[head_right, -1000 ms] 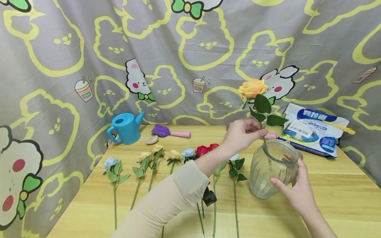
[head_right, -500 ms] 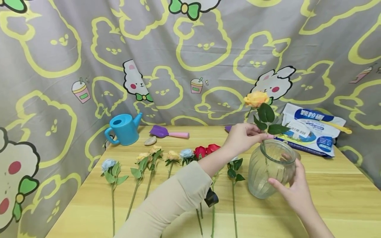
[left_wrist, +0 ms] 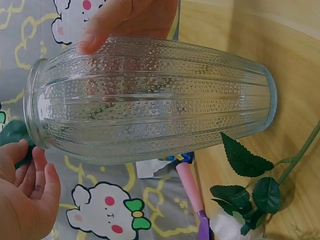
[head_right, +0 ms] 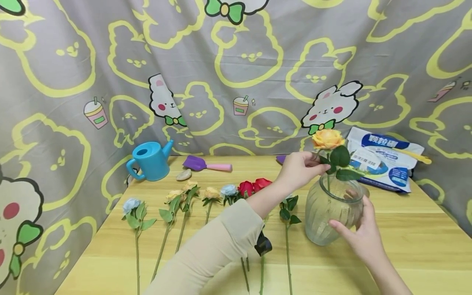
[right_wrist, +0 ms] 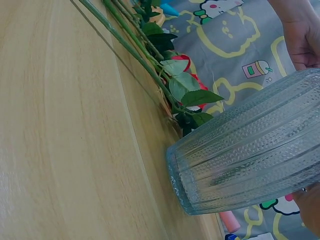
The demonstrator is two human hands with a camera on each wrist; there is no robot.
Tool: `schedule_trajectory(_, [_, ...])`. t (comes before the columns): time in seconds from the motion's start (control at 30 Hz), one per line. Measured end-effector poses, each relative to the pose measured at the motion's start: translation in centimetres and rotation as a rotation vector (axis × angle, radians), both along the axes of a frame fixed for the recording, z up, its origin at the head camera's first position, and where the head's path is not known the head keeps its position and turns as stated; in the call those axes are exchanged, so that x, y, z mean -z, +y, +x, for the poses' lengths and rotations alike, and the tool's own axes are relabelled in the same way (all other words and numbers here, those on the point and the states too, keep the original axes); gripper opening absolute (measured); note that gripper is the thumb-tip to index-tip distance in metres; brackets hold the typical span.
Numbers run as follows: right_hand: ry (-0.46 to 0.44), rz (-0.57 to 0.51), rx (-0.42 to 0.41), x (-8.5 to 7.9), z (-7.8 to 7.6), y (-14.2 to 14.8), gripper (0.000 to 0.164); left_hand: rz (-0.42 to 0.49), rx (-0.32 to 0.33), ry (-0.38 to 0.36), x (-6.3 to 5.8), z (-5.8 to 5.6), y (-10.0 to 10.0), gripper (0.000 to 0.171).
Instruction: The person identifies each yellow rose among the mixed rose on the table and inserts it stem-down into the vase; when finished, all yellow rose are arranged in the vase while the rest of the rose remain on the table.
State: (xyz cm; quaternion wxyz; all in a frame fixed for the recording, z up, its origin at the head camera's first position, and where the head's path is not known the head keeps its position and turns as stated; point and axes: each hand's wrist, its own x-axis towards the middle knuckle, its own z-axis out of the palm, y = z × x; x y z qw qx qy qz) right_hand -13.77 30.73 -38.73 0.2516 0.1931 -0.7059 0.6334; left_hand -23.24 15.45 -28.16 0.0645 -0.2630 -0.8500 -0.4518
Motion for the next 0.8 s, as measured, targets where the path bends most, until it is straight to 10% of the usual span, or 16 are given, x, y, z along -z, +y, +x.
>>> schedule_trajectory(0.4, [-0.006,0.041,0.02,-0.2,0.1,0.0,0.077,0.109,0.042,-0.157,1.1,-0.9,-1.8,0.016])
schedule_trajectory(0.6, [-0.006,0.03,0.015,-0.2,0.2,0.0,0.076,0.107,0.089,-0.13,1.1,-2.8,-8.3,0.014])
schedule_trajectory(0.8, [0.006,-0.012,-0.027,-0.1,-0.1,-0.1,0.075,0.091,-0.02,-0.16,0.3,-3.8,-17.2,0.016])
